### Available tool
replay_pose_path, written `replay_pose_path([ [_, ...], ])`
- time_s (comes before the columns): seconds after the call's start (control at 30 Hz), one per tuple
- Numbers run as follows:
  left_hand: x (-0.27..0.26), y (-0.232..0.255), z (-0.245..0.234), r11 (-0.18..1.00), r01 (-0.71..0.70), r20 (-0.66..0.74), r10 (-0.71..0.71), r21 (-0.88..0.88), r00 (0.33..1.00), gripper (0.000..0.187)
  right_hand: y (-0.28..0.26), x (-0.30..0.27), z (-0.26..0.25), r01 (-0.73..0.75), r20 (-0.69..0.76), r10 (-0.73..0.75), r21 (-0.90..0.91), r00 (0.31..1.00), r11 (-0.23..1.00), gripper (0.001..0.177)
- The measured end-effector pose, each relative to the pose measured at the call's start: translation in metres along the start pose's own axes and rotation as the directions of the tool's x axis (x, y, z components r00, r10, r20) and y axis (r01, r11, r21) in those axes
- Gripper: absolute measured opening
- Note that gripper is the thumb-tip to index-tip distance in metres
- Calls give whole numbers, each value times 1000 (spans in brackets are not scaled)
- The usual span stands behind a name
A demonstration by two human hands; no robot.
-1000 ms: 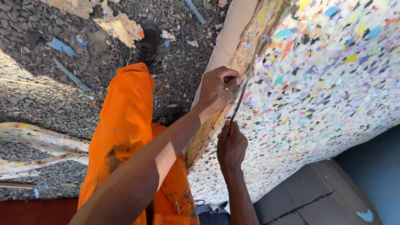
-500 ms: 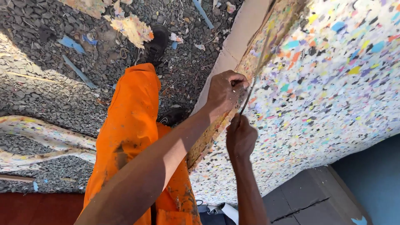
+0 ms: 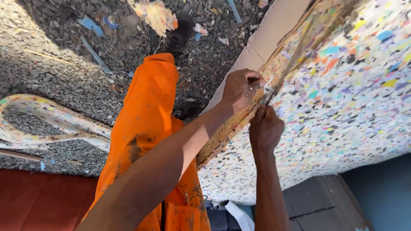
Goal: The person uses a long metal blade to cut a large, multicolored block of compressed foam or insulation material. They slice along the edge of the block, separating a long strip from the main piece and then cutting that strip into smaller sections.
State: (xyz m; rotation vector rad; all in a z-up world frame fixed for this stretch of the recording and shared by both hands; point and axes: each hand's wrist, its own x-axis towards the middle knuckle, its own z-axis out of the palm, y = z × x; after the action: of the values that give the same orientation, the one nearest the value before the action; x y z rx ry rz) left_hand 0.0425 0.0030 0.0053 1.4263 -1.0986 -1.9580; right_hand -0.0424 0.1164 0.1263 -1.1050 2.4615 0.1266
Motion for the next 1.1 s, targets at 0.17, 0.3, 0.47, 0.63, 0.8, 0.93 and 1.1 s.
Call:
replay_pose_path([
  [0.17,16,-2,-12,996,33,-42,-29,86,999,10,43,-159,45,144,344,9,-417,939,897,40],
  [0.3,27,-40,-33,996,-16,-153,3,-84,988,26,-1,-137,13,-170,272,171,-30,947,985,47],
  [0.47,1,-52,17,899,272,-39,-276,342,960,94,-24,-45,-46,47,0,-47,19,999,999,49],
  [0.63,-35,-6,66,833,531,-14,-536,156,844,136,-59,-50,-102,-56,77,44,155,996,986,45],
  [0.8,-32,-27,76,873,478,20,-482,99,876,105,-58,-53,-122,-97,140,79,133,987,986,42],
  [0.93,-21,-25,59,881,463,127,-473,99,872,125,-45,-33,-100,-80,181,69,55,981,995,40],
  [1.1,-39,-32,76,925,346,88,-362,159,928,94,-35,-33,-83,-142,189,132,40,973,989,45],
])
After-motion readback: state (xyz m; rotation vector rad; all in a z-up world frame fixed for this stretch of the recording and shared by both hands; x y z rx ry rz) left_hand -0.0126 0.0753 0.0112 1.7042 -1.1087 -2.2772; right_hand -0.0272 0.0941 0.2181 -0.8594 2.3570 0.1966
